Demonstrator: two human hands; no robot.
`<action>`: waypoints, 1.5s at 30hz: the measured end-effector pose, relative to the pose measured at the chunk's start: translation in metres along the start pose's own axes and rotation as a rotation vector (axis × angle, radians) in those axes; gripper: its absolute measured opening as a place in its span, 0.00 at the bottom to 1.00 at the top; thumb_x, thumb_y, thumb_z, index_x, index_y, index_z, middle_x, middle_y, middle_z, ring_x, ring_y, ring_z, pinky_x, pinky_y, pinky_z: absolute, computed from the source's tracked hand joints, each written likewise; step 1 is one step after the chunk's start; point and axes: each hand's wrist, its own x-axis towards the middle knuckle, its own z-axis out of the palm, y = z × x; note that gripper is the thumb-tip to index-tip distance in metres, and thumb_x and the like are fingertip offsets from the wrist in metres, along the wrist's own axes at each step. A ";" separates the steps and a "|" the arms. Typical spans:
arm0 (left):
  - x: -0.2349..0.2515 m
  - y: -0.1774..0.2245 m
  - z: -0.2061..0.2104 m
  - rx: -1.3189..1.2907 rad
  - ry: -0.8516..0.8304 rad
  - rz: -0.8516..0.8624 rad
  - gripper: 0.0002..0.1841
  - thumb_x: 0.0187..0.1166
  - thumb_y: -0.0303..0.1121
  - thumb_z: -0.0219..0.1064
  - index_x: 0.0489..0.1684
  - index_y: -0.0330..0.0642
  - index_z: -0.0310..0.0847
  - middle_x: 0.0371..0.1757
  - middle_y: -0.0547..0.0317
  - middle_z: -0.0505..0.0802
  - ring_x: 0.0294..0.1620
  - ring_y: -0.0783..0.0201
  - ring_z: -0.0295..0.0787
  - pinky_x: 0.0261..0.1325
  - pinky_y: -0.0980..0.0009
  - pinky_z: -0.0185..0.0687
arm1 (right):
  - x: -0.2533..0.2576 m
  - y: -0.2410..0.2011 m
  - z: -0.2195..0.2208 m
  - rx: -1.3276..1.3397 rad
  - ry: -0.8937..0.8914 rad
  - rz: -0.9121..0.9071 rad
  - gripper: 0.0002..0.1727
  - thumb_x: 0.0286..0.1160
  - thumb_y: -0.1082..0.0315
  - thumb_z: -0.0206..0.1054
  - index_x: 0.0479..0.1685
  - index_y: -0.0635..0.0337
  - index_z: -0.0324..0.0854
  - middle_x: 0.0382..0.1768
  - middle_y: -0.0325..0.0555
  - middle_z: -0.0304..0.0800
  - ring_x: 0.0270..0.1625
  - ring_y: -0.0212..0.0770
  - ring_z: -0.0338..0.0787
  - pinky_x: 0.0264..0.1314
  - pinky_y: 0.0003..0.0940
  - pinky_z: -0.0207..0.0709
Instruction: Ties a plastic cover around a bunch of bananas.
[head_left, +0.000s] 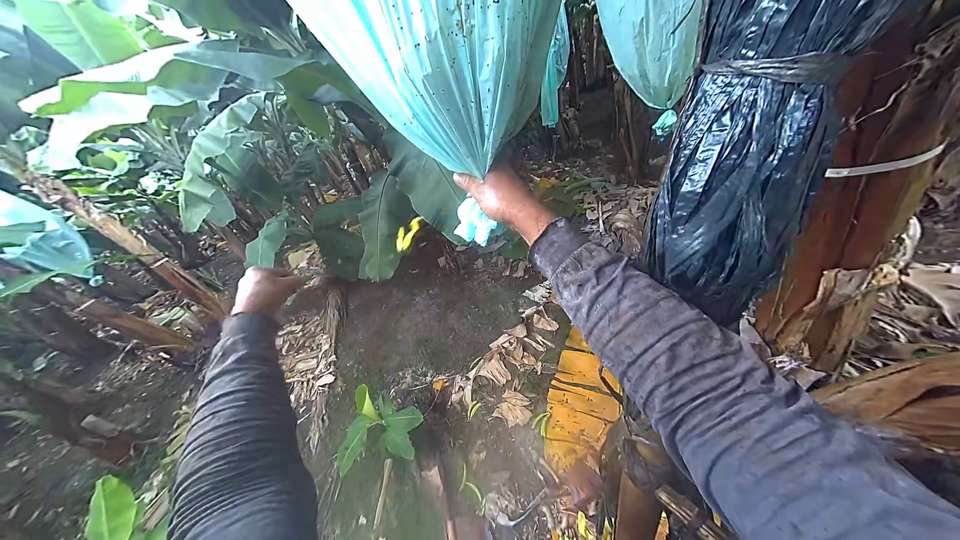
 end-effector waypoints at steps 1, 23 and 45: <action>0.001 0.023 0.003 0.120 0.003 0.005 0.19 0.76 0.41 0.75 0.42 0.27 0.89 0.48 0.21 0.90 0.55 0.22 0.86 0.57 0.18 0.73 | 0.000 0.004 0.003 0.014 0.013 -0.015 0.33 0.79 0.46 0.69 0.69 0.67 0.76 0.61 0.60 0.88 0.67 0.53 0.87 0.73 0.55 0.77; -0.149 0.333 0.012 0.705 -0.083 0.902 0.13 0.84 0.37 0.62 0.34 0.42 0.88 0.38 0.39 0.92 0.46 0.33 0.91 0.42 0.29 0.81 | -0.037 0.009 -0.010 -0.166 0.103 0.059 0.21 0.82 0.53 0.65 0.57 0.65 0.83 0.52 0.62 0.90 0.57 0.61 0.91 0.54 0.65 0.82; -0.097 0.443 0.090 0.989 -0.127 1.303 0.08 0.76 0.31 0.72 0.45 0.36 0.89 0.51 0.38 0.92 0.57 0.34 0.88 0.55 0.33 0.82 | -0.060 0.039 -0.002 -0.310 0.457 -0.269 0.12 0.82 0.68 0.61 0.38 0.64 0.89 0.40 0.56 0.94 0.50 0.55 0.94 0.52 0.57 0.84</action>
